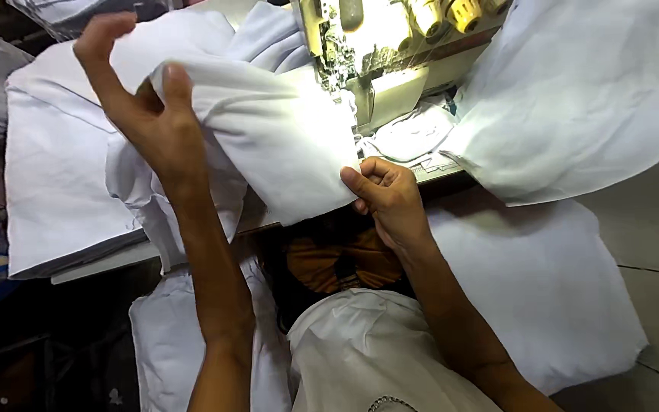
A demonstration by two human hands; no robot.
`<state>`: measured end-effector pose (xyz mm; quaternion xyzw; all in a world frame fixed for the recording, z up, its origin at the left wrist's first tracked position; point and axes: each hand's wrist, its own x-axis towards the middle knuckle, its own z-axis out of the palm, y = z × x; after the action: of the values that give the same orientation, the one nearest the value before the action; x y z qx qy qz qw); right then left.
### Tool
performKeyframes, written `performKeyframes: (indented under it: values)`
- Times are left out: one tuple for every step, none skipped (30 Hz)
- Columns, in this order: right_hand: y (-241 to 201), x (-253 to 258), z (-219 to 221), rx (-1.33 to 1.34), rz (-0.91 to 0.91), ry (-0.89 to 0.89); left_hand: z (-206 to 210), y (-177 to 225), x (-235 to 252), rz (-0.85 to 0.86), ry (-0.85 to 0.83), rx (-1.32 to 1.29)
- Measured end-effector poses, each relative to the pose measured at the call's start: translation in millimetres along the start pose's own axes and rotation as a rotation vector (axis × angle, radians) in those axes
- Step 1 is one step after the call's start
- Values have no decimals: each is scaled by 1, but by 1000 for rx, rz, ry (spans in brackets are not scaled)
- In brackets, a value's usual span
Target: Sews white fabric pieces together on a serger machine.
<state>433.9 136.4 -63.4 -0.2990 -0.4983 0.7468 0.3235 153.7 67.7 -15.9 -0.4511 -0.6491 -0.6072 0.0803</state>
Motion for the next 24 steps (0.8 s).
performKeyframes:
  values:
    - [6, 0, 3, -1, -2, 33, 2, -7, 15, -35, -29, 61]
    - [13, -1, 5, -10, -9, 66, 6, -12, 26, -84, -44, 127]
    - [20, 0, 7, -18, -22, 92, 9, -17, 33, -123, -58, 185]
    - [25, 1, 8, -31, -37, 109, 12, -20, 36, -154, -85, 226]
    - [29, 2, 7, -50, -50, 117, 13, -23, 35, -178, -128, 252]
    - [32, 2, 6, -74, -62, 117, 13, -25, 31, -204, -167, 263]
    - [33, 2, 5, -101, -74, 112, 11, -27, 25, -220, -184, 263]
    - [33, 0, 3, -142, -83, 109, 9, -28, 17, -222, -174, 250]
    - [33, -2, 0, -196, -91, 109, 7, -28, 8, -212, -153, 214]
    - [32, -5, -3, -248, -100, 115, 6, -26, -3, -201, -127, 164]
    - [32, -7, -6, -294, -108, 119, 6, -20, -15, -206, -99, 96]
    - [32, -7, -9, -333, -116, 117, 5, -12, -30, -229, -83, 11]
    - [31, -5, -12, -366, -132, 115, 4, -4, -48, -256, -79, -71]
    - [31, -2, -14, -392, -147, 113, 2, 3, -69, -283, -91, -145]
    - [30, 1, -16, -411, -153, 111, 0, 10, -92, -324, -128, -214]
    - [29, 2, -17, -424, -152, 107, 0, 16, -117, -386, -185, -269]
    - [29, 4, -19, -438, -146, 104, 1, 17, -137, -431, -251, -299]
    - [29, 7, -20, -442, -150, 105, 5, 16, -151, -463, -303, -289]
    - [31, 12, -21, -433, -167, 114, 10, 17, -160, -496, -330, -257]
    - [32, 15, -21, -429, -179, 115, 14, 18, -164, -521, -341, -216]
    - [32, 17, -21, -425, -189, 113, 16, 19, -164, -530, -347, -180]
    - [31, 17, -21, -412, -197, 111, 17, 19, -161, -526, -342, -161]
    - [30, 16, -21, -394, -206, 105, 18, 17, -157, -517, -318, -161]
    - [28, 14, -21, -375, -212, 101, 19, 15, -152, -509, -285, -174]
